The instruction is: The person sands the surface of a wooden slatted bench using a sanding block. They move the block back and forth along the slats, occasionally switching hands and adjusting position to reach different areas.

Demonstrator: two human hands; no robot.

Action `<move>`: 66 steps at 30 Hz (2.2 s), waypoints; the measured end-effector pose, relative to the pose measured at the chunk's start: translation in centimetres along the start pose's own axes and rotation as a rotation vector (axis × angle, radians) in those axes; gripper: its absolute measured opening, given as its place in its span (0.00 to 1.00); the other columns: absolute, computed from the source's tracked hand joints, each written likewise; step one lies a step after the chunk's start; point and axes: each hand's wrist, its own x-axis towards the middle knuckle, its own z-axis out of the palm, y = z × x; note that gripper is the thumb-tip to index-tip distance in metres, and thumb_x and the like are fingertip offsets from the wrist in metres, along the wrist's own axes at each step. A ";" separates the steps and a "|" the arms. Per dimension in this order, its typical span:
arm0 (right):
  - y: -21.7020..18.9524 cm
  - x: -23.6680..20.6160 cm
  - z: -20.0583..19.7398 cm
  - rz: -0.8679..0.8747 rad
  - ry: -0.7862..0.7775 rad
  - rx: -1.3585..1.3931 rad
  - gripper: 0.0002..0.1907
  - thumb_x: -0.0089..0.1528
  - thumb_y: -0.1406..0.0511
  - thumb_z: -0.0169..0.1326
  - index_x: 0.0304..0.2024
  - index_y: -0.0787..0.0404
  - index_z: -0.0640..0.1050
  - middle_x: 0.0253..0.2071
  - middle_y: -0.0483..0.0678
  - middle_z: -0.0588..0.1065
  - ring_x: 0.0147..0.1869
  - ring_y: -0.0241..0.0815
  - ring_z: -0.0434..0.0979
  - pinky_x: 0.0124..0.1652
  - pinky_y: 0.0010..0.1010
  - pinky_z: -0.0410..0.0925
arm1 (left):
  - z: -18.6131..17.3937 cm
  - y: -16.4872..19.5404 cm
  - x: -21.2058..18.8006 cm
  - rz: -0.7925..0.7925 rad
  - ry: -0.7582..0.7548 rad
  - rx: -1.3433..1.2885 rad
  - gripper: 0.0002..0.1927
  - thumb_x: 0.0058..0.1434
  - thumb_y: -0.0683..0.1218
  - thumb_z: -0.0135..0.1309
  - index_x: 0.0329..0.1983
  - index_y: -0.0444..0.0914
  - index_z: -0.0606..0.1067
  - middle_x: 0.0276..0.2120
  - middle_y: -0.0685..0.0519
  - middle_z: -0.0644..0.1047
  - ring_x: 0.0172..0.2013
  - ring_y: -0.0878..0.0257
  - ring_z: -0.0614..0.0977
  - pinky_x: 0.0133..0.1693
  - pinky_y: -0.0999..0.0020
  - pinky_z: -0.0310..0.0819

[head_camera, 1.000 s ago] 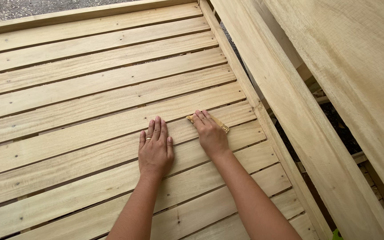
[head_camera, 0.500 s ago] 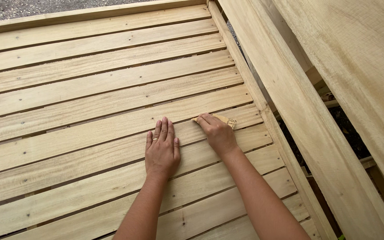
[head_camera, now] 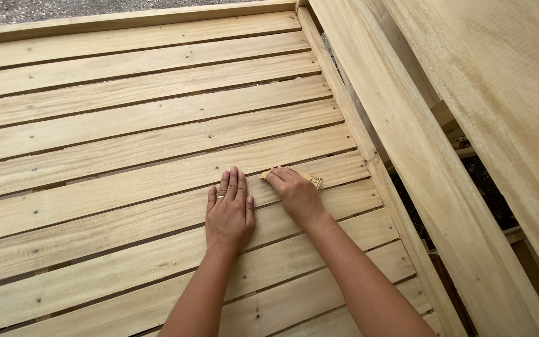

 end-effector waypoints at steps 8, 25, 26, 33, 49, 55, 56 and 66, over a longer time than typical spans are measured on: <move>7.5 -0.1 -3.6 0.488 0.028 -0.071 0.20 0.68 0.75 0.42 0.60 0.63 0.77 0.60 0.53 0.76 0.64 0.48 0.77 0.58 0.36 0.73 | -3.2 -7.4 1.5 -0.145 0.189 -0.019 0.32 0.72 0.55 0.25 0.76 0.37 0.53 0.76 0.49 0.52 0.76 0.55 0.49 0.72 0.50 0.36; 9.2 2.8 0.5 0.590 0.013 0.052 0.21 0.73 0.66 0.36 0.63 0.65 0.73 0.69 0.55 0.67 0.77 0.49 0.61 0.73 0.38 0.56 | -2.7 -9.0 2.1 -0.223 0.071 0.007 0.33 0.70 0.55 0.25 0.76 0.40 0.51 0.76 0.52 0.50 0.74 0.61 0.48 0.71 0.55 0.36; 9.7 2.6 0.7 0.622 0.040 0.053 0.21 0.73 0.67 0.35 0.63 0.65 0.72 0.69 0.56 0.67 0.76 0.50 0.61 0.72 0.39 0.57 | -2.4 -9.0 2.3 -0.217 0.075 0.020 0.33 0.70 0.55 0.25 0.76 0.40 0.51 0.76 0.52 0.50 0.74 0.60 0.48 0.71 0.55 0.36; -5.7 2.6 8.8 0.132 -0.060 0.218 0.22 0.69 0.75 0.35 0.60 0.62 0.75 0.65 0.52 0.71 0.73 0.49 0.67 0.71 0.40 0.56 | -2.5 -9.6 1.9 -0.180 0.103 -0.011 0.32 0.71 0.56 0.25 0.76 0.40 0.51 0.76 0.52 0.50 0.75 0.61 0.48 0.71 0.54 0.36; -7.0 4.1 9.7 0.087 -0.094 0.323 0.25 0.69 0.78 0.35 0.62 0.58 0.74 0.68 0.49 0.69 0.74 0.45 0.65 0.69 0.36 0.56 | -3.2 -9.4 2.2 -0.178 0.036 0.005 0.33 0.69 0.54 0.25 0.77 0.40 0.48 0.77 0.52 0.47 0.74 0.62 0.46 0.71 0.55 0.35; 6.7 3.3 3.1 0.663 0.039 0.048 0.19 0.70 0.71 0.39 0.60 0.64 0.75 0.67 0.54 0.69 0.75 0.51 0.64 0.69 0.41 0.61 | -2.8 -9.1 2.8 -0.228 0.038 0.058 0.32 0.69 0.54 0.25 0.76 0.40 0.48 0.77 0.53 0.47 0.75 0.62 0.46 0.71 0.55 0.36; 5.3 3.3 3.4 0.708 0.049 0.026 0.19 0.70 0.71 0.40 0.60 0.65 0.75 0.67 0.56 0.69 0.74 0.52 0.63 0.69 0.41 0.61 | -2.6 -9.1 2.8 -0.226 0.044 0.047 0.32 0.69 0.53 0.26 0.76 0.40 0.48 0.76 0.52 0.48 0.74 0.61 0.47 0.71 0.54 0.36; -11.8 6.5 9.0 0.120 -0.062 0.281 0.22 0.68 0.75 0.39 0.62 0.62 0.75 0.65 0.54 0.71 0.73 0.49 0.66 0.70 0.42 0.60 | -3.1 -13.2 2.4 -0.150 0.222 -0.195 0.30 0.72 0.51 0.29 0.75 0.39 0.56 0.77 0.49 0.54 0.77 0.56 0.51 0.73 0.48 0.36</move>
